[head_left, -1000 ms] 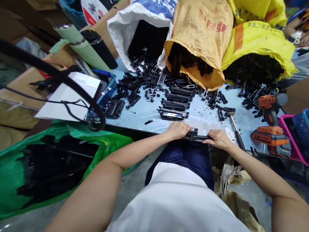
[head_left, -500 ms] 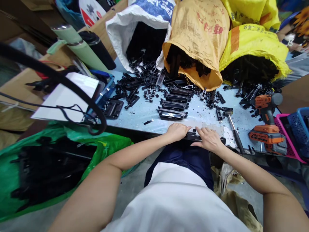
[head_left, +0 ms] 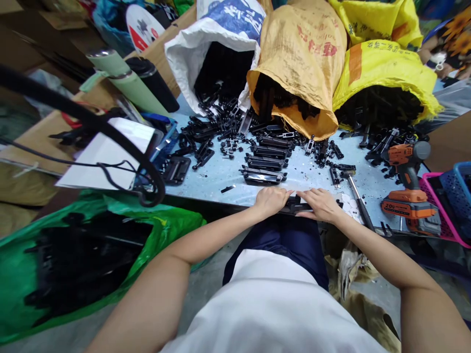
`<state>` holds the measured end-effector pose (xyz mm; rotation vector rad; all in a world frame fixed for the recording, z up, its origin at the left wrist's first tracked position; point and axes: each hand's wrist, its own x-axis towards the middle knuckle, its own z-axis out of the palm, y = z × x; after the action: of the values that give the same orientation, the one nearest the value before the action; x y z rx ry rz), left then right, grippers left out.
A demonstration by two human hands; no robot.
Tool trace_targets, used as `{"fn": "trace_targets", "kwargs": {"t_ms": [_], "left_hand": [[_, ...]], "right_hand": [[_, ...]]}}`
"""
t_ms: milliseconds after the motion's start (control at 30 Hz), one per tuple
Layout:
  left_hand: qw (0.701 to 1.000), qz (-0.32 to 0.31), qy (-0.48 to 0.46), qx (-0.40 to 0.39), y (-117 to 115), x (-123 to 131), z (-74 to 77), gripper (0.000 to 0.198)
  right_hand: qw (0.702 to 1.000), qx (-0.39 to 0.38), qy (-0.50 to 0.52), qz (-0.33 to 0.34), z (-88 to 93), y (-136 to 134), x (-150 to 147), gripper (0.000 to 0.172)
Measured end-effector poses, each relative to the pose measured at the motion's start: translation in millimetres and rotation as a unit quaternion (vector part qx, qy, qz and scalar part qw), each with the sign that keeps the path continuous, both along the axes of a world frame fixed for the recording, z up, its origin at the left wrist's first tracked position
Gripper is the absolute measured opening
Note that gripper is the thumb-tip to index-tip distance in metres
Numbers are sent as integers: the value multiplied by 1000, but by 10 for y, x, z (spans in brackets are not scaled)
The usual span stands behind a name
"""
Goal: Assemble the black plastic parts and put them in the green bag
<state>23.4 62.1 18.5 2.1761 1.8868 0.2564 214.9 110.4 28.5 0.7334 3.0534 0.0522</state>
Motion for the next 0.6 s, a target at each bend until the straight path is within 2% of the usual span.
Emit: {"fn": "trace_targets", "kwargs": {"t_ms": [67, 133, 233, 333, 400, 467, 533, 600], "left_hand": [[998, -57, 1, 35, -5, -72, -25, 50], [989, -130, 0, 73, -59, -165, -36, 57], [962, -218, -58, 151, -251, -274, 19, 68], [911, -284, -197, 226, -518, -258, 182, 70], [873, -311, -291, 239, -680, -161, 302, 69], [833, -328, -377, 235, -801, -15, 369, 67], [792, -318, -453, 257, -878, 142, 357, 67], [777, -274, -474, 311, -923, 272, 284, 70]], "right_hand": [[999, 4, -28, -37, 43, -28, 140, 59], [999, 0, -26, -32, 110, -91, 281, 66], [996, -16, 79, 48, 287, -271, 392, 67], [964, -86, 207, 143, 516, -523, 324, 63], [931, -161, 268, 188, 601, -689, 198, 62], [882, -230, 351, 215, 567, -830, 30, 60], [812, -270, 459, 239, 410, -939, -161, 59], [743, -275, 567, 224, 175, -1010, -360, 56]]}}
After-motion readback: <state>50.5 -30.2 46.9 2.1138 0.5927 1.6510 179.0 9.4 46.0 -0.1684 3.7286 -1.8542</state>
